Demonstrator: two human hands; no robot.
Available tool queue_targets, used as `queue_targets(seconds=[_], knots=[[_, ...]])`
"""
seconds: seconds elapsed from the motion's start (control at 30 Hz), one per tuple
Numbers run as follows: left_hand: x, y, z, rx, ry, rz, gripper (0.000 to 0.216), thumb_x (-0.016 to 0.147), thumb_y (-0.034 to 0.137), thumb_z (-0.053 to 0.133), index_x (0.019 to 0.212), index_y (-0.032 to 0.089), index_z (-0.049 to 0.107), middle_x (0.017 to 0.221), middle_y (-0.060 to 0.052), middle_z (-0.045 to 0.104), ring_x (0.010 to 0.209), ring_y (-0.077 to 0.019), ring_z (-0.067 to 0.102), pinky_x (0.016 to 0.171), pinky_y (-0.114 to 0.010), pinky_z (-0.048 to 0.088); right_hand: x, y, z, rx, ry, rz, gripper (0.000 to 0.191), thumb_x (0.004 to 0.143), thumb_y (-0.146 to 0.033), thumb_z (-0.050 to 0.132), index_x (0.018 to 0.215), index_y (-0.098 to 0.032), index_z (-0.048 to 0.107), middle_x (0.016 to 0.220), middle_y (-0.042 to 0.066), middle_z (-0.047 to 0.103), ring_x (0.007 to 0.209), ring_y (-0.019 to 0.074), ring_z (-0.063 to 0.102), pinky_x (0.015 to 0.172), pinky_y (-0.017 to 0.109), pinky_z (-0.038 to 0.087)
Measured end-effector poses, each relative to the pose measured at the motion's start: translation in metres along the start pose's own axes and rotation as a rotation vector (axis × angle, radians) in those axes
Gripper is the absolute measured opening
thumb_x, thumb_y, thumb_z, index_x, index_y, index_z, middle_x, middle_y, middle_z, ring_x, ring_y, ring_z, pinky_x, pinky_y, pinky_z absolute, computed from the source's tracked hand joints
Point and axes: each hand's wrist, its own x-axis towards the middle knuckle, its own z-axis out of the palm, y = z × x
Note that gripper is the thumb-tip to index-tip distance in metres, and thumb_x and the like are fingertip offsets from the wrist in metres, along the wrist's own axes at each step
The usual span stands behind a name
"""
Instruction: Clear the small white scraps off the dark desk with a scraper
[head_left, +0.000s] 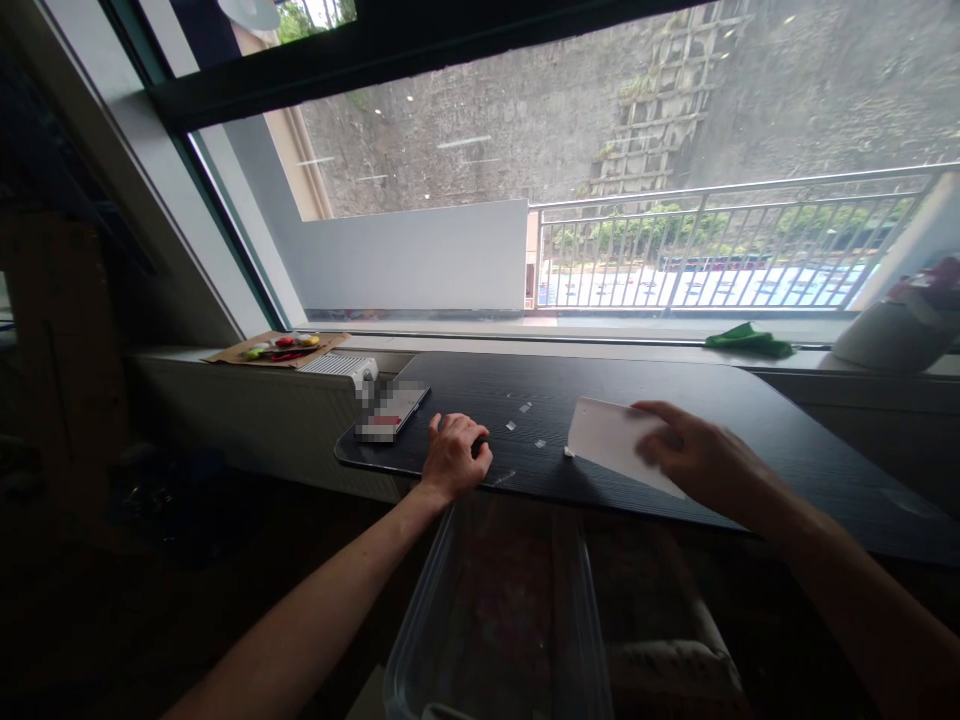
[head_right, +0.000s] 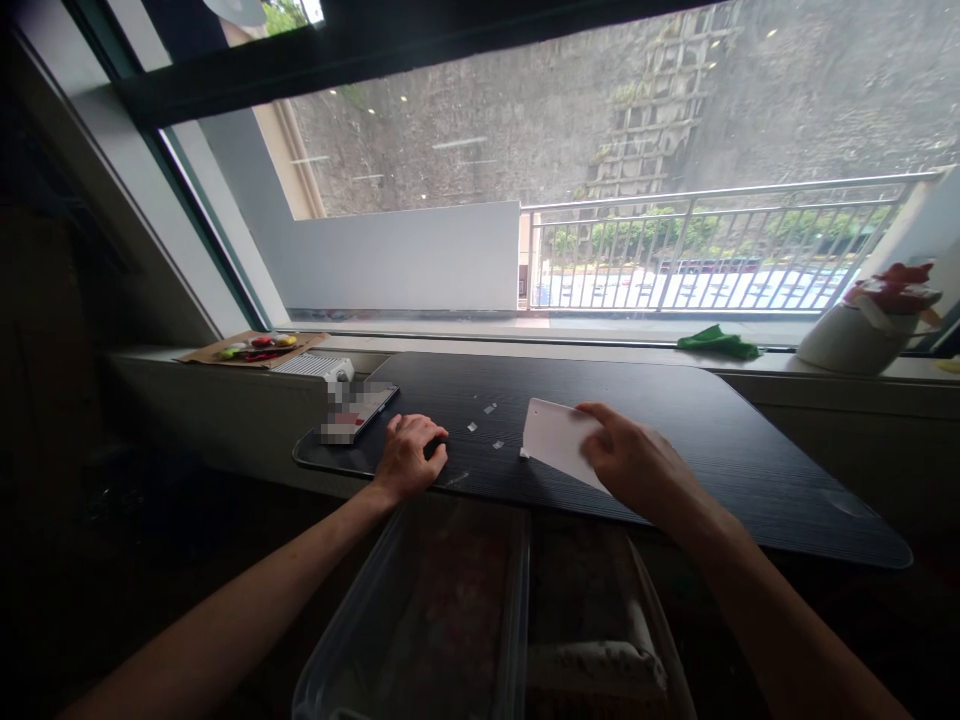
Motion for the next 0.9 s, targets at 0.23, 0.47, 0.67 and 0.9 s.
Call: queue_targets(seconds=[0.23,0.47,0.67,0.9], knots=[[0.0,0.0,0.0,0.004,0.003,0.009,0.016,0.077,0.018,0.057,0.086,0.025,0.069,0.093,-0.005,0.07,0.108,-0.0277,0.058,0.112,-0.057,0.027,0.012,-0.008,0.002,0.04,-0.082,0.002,0.045,0.081,-0.024,0.048,0.124,-0.023,0.062,0.075,0.001,0.073,0.065,0.0203,0.066,0.064,0.032,0.048],[0.0,0.0,0.0,-0.002,0.005,0.01,0.015,0.077,0.018,0.057,0.085,0.024,0.068,0.094,-0.005,0.07,0.109,-0.0277,0.058,0.112,-0.055,0.026,-0.007,0.025,-0.031,0.122,-0.133,0.059,0.039,0.076,-0.026,0.058,0.114,-0.027,0.067,0.068,0.0,0.073,0.056,0.0184,0.063,0.053,0.03,0.047],[0.0,-0.001,-0.001,0.006,0.011,0.029,0.014,0.078,0.018,0.056,0.084,0.023,0.067,0.092,-0.005,0.071,0.107,-0.0278,0.059,0.11,-0.056,0.028,0.019,0.039,-0.026,0.464,-0.231,0.214,0.046,0.076,-0.016,0.062,0.122,-0.017,0.061,0.067,0.001,0.072,0.062,0.0175,0.068,0.059,0.028,0.054],[0.0,-0.004,-0.001,0.012,0.015,0.041,0.014,0.078,0.019,0.055,0.085,0.022,0.067,0.093,-0.006,0.07,0.106,-0.0288,0.059,0.109,-0.057,0.029,0.054,0.044,0.0,0.491,-0.3,0.303,0.05,0.071,-0.006,0.068,0.12,-0.014,0.065,0.062,-0.001,0.069,0.061,0.0162,0.067,0.057,0.025,0.054]])
